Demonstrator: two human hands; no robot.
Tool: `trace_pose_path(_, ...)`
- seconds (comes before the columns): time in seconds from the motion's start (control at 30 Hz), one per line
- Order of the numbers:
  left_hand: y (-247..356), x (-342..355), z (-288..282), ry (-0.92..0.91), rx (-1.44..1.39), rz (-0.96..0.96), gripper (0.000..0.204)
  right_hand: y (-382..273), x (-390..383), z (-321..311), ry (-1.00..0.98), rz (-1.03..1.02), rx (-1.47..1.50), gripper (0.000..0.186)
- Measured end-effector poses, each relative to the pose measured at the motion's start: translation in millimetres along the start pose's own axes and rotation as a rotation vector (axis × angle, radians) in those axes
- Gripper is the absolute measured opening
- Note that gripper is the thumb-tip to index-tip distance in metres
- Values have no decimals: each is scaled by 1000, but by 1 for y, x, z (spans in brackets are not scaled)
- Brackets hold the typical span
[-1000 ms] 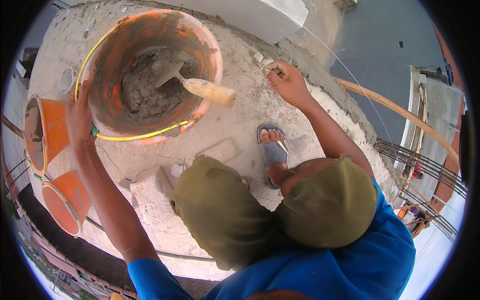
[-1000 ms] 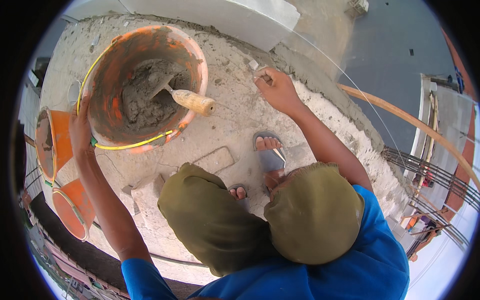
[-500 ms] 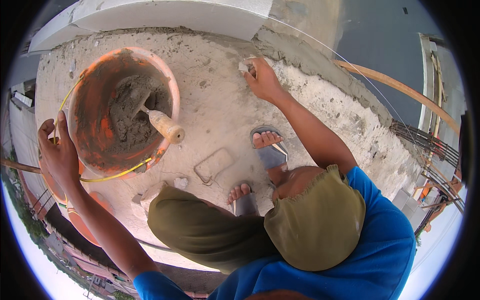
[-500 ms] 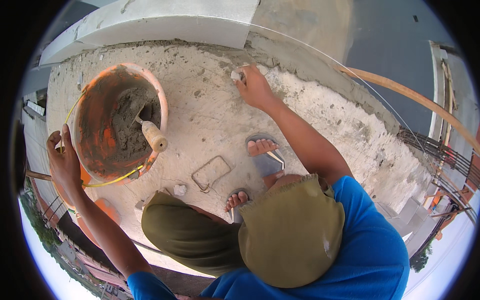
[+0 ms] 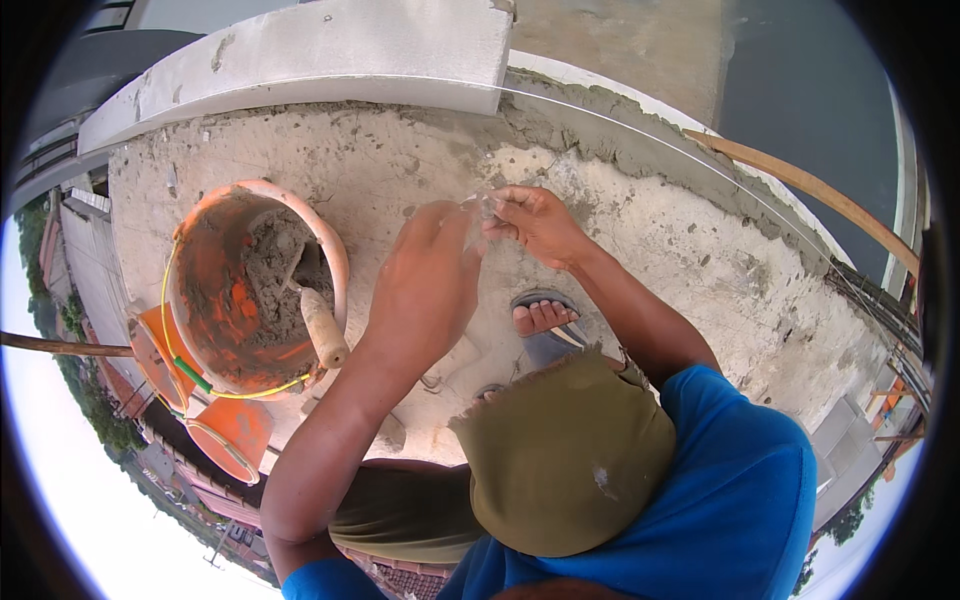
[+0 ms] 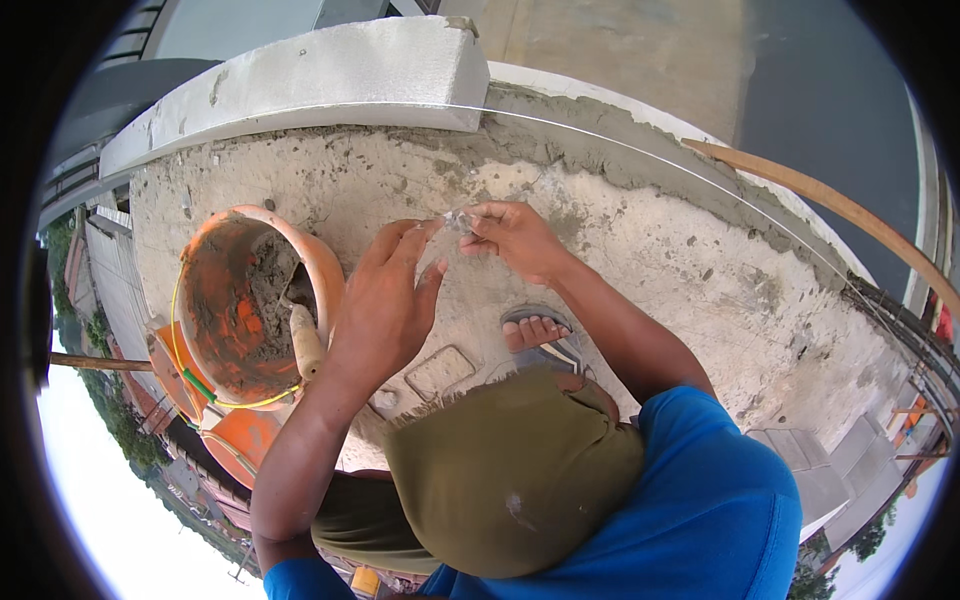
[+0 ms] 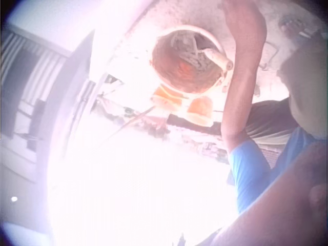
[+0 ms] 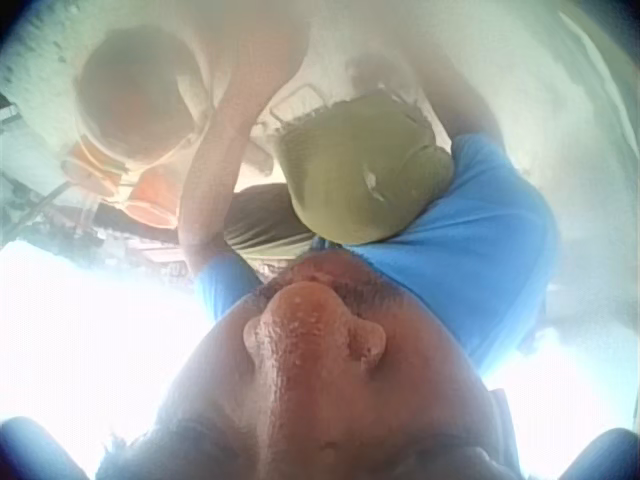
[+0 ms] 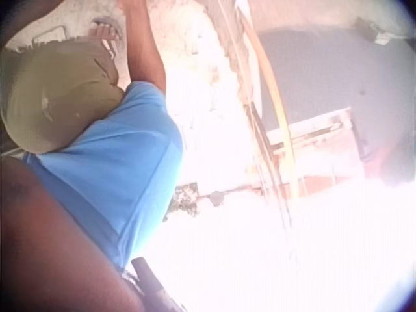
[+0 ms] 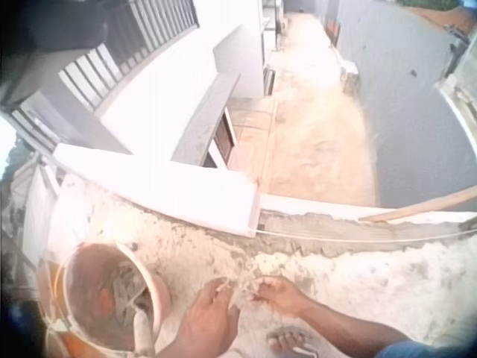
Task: The person places white rectangular tiles onto a concrete ledge, applies cement mortar from a bucket using a trowel, and taps the tiles with a hammer to secure them. The person repeatedly scoops mortar, spreads it, and adjusts tiles along the ledge.
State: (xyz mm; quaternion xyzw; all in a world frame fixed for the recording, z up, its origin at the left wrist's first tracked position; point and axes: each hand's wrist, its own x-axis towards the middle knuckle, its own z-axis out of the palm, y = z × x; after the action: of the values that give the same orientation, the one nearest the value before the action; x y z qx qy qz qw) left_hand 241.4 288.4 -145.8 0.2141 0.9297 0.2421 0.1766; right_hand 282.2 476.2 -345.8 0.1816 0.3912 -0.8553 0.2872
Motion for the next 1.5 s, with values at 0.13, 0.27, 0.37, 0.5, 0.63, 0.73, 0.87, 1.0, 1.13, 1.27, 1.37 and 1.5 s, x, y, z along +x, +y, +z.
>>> trace_pose_path(0.13,-47,36,69,27,-112,-235,38,-1,5,-9,14,53,-9,34)
trace_pose_path(0.27,-82,38,101,-132,-596,-605,26,-13,9,-3,39,60,-97,33)
trace_pose_path(0.37,-85,35,116,4,-739,-701,26,-14,14,5,32,-6,-147,31)
trace_pose_path(0.5,-43,29,106,248,-559,-686,28,-20,14,8,121,-44,-274,29)
trace_pose_path(0.63,9,42,31,-68,-281,-372,32,-22,15,-19,253,-119,-323,27)
trace_pose_path(0.73,15,75,-44,-73,190,214,44,-39,5,-27,324,-225,-378,27)
trace_pose_path(0.87,-4,136,-95,81,689,483,85,-54,3,-32,428,-343,-351,28)
trace_pose_path(1.0,-32,173,-86,70,850,554,130,-93,5,-22,444,-390,-765,32)
trace_pose_path(1.13,-32,195,-69,-2,854,585,130,-110,31,-20,554,-498,-1348,34)
trace_pose_path(1.27,-38,208,-64,-48,848,541,129,-106,61,-20,581,-382,-1499,29)
trace_pose_path(1.37,-29,210,-76,-122,769,579,118,-92,73,-21,603,-625,-1565,26)
trace_pose_path(1.5,-17,205,-88,-150,698,661,98,-87,75,-15,595,-669,-1642,23)
